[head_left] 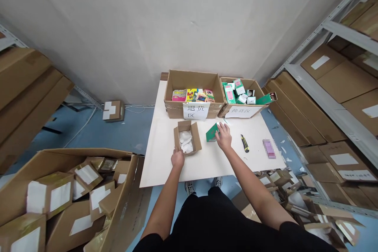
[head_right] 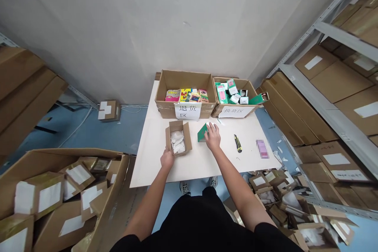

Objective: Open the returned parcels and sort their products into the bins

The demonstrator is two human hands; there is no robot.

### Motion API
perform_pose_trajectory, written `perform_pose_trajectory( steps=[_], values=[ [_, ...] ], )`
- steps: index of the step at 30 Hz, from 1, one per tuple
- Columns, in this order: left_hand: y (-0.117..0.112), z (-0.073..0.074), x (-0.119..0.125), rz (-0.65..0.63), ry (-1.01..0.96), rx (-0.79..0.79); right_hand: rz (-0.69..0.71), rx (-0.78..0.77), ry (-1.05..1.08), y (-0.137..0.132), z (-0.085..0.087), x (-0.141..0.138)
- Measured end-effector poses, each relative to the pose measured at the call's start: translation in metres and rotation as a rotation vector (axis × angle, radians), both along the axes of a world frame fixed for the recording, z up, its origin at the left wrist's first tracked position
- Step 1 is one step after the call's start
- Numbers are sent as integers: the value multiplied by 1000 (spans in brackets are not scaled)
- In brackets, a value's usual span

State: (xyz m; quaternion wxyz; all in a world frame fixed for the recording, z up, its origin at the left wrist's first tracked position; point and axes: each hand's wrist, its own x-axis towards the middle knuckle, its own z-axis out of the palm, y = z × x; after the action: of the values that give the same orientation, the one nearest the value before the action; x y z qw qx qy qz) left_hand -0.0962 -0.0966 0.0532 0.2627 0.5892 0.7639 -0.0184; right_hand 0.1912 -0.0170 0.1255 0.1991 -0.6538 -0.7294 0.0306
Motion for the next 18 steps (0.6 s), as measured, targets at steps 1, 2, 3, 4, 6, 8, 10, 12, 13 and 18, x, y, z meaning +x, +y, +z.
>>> perform_pose_trajectory(
  steps=[1,2,3,4,6,8,10,12,13,18],
  values=[
    [-2,0,-6,2,11,-2,-10,-32,-4,1,-12,2],
    [-5,0,-12,1,29,-5,-17,-73,-9,2,-24,4],
    [-7,0,-16,-4,50,-9,-24,-119,-17,1,-36,5],
    [-10,0,-20,-9,68,-14,-31,-165,-25,-1,-47,6],
    [-16,1,-25,-20,89,-32,-39,-240,-35,-6,-63,11],
    [-20,2,-30,-33,72,-51,-12,-273,-25,-12,-72,19],
    [-22,6,-34,-32,24,-67,47,-276,-2,-18,-75,29],
    [-21,12,-34,-13,-5,-38,69,-260,18,-25,-76,40],
    [-18,16,-30,2,-5,5,58,-251,27,-28,-77,45],
    [14,45,38,-34,-88,343,50,-292,181,-46,-90,63]
  ],
)
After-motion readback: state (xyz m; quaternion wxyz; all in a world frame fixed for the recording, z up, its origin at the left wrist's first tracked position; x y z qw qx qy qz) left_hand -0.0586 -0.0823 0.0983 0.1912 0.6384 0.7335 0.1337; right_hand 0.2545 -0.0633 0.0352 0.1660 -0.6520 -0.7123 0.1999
